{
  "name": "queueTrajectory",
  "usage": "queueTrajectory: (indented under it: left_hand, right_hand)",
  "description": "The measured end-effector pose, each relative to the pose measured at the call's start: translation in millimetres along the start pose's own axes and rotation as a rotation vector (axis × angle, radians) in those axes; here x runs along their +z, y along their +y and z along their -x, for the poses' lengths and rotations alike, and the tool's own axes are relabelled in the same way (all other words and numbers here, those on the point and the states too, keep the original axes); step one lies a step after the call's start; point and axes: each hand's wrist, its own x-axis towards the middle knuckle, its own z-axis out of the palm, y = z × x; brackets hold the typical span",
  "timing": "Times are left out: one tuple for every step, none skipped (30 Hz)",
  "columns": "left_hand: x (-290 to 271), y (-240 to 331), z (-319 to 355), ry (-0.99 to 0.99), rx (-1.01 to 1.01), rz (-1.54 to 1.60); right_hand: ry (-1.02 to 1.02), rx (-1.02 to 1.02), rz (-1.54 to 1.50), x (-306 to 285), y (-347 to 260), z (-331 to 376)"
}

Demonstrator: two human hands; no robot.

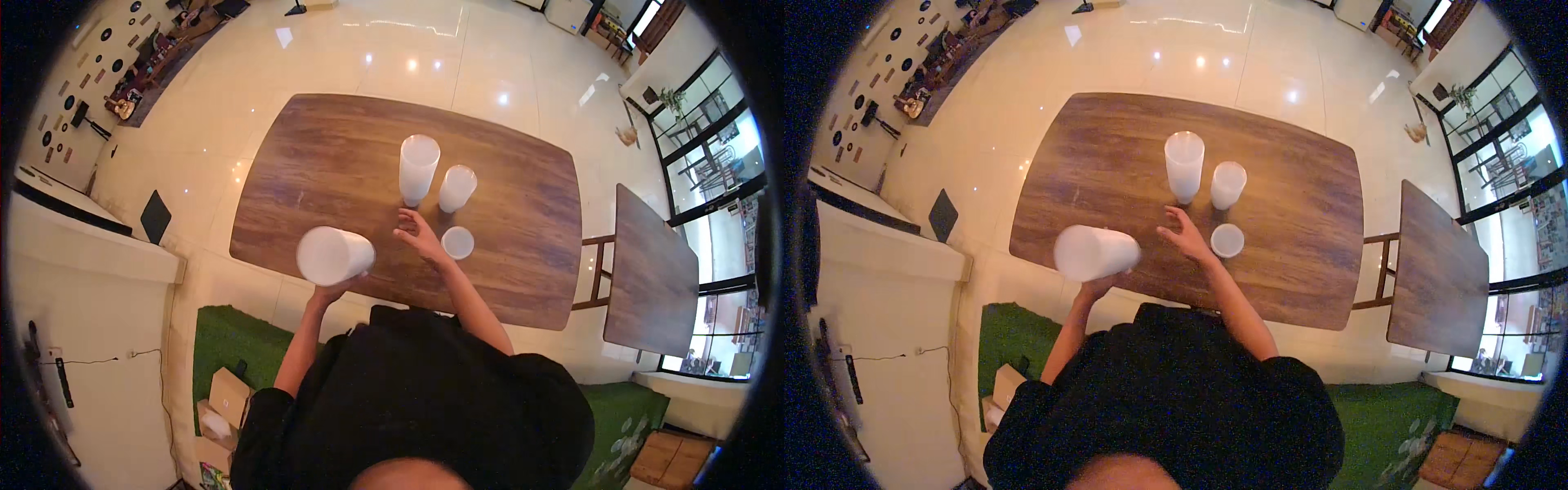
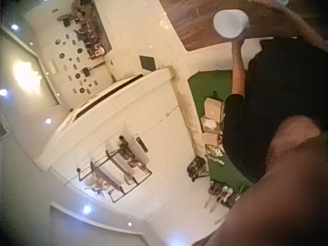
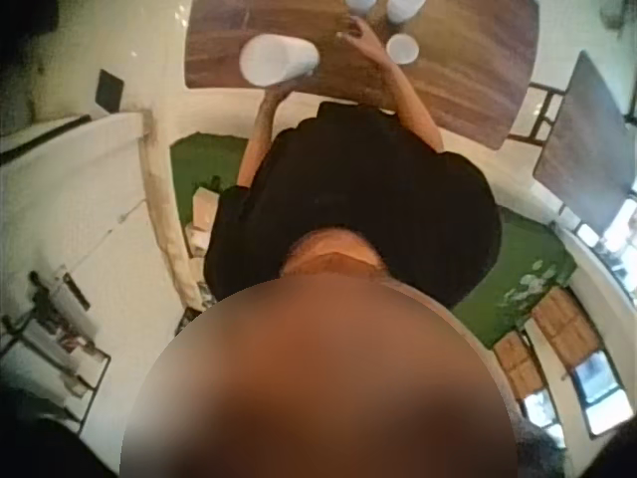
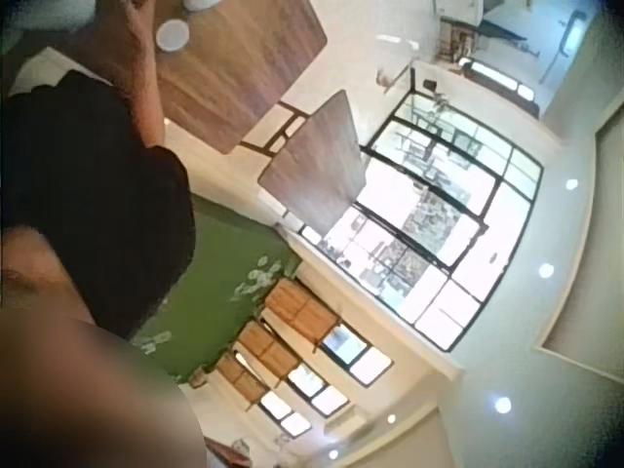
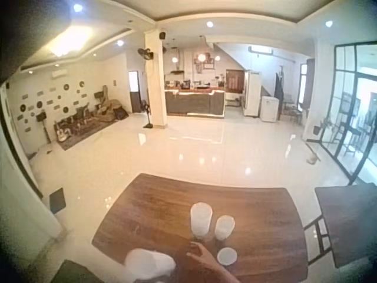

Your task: Picking up and stacking plastic cups on a wooden table.

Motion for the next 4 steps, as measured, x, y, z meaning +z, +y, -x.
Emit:
queueTrajectory:
  left_hand:
    - [-3.8,0.8,5.5,0.006,-0.013,0.001]
    - [-8.7,10.1,9.7,0.004,-0.014,0.045]
    - [-18.9,36.8,17.0,0.007,-0.011,0.090]
    - [-18.2,35.1,20.0,0.013,-0.021,0.093]
  right_hand:
    - [-0.112,0.022,-0.024,8.5,-17.4,5.0]
    - [-0.182,-0.005,-0.007,12.4,-22.3,8.4]
    - [-0.189,0.002,-0.009,14.1,-29.8,12.5]
    - [-0.248,-0.022,-0.031,16.2,-37.4,17.6]
